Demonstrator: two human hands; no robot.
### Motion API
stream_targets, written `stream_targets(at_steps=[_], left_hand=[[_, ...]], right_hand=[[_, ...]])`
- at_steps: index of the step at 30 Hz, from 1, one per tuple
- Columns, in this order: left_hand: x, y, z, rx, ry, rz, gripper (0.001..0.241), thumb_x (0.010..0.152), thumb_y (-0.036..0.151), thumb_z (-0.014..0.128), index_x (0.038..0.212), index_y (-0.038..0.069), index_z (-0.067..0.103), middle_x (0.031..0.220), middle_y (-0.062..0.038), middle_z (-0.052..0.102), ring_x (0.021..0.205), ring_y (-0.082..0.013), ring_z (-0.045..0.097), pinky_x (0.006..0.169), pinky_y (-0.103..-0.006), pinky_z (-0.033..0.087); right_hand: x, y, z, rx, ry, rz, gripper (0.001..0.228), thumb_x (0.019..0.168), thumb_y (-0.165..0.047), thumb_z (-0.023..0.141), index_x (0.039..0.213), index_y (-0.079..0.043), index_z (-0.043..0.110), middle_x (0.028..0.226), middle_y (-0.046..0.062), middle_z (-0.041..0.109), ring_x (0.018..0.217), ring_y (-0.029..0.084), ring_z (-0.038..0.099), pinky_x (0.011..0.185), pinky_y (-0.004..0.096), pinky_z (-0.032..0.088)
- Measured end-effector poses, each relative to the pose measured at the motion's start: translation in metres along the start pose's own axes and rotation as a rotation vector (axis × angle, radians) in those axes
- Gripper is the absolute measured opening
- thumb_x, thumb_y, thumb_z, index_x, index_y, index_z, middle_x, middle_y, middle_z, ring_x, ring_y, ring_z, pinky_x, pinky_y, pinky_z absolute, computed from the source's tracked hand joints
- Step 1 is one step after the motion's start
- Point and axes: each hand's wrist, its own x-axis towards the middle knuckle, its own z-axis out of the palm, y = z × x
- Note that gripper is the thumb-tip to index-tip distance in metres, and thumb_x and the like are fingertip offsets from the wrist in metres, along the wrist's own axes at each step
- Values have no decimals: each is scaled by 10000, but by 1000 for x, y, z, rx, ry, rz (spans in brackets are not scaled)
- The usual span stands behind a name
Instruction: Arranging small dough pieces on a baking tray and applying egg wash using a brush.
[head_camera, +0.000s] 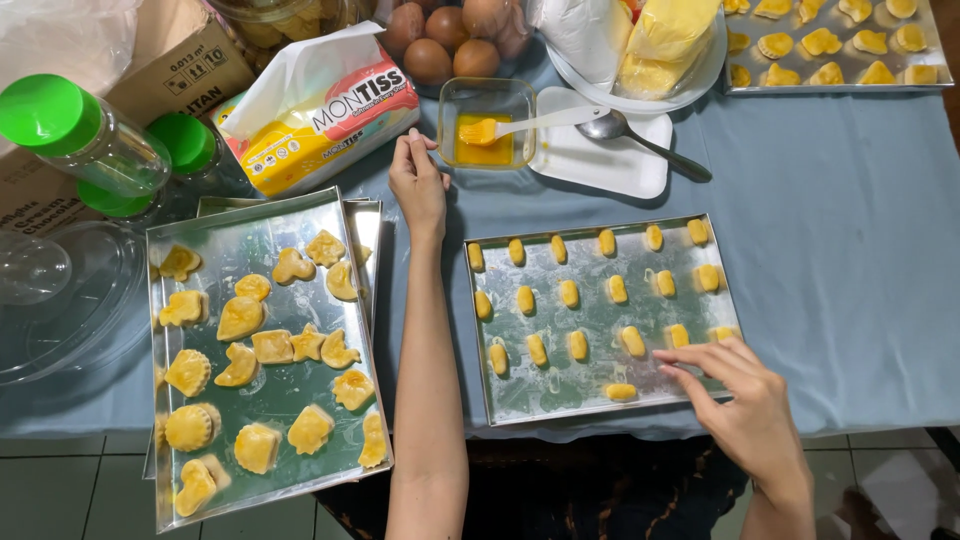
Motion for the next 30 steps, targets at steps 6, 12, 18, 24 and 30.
stream_targets(at_steps=[6,12,18,24,30], left_hand=[[0,1,0,9,1,6,332,1052,327,484,785,139,543,569,34,331,490,-59,310,433,-241,415],[-1,3,-1,4,-9,5,319,1061,307,481,800,136,548,584,40,345,510,-49,320,438,-230,413],[-1,1,-1,3,-8,14,323,1060,316,481,798,139,547,590,43,350,510,-44,323,437,-229,413],[1,-1,-1,8,-4,16,327,1056,318,483,790,138,544,579,34,345,492,-53,319,427,-237,412],[0,0,-1,11,-3,19,319,1062,297,483,792,135,537,611,29,385,501,-50,332,427,-230,417]], right_hand=[[18,15,3,-32,-199,-55,438,902,-173,684,1336,-222,690,1381,-104,689,1125,179,573,1080,404,408],[30,20,14,-48,-292,26,632,885,-251,701,1493,-312,537,1233,-162,738,1042,127,568,956,363,437],[32,14,14,4,-292,102,699,853,-251,745,1513,-288,515,1148,-149,791,989,110,555,912,304,445],[31,11,16,21,-286,134,695,846,-272,755,1502,-299,527,1148,-122,778,1012,84,597,908,309,510],[14,31,-3,-70,-101,223,759,815,-303,768,1531,-296,515,1306,-147,726,1063,105,605,1010,372,411]])
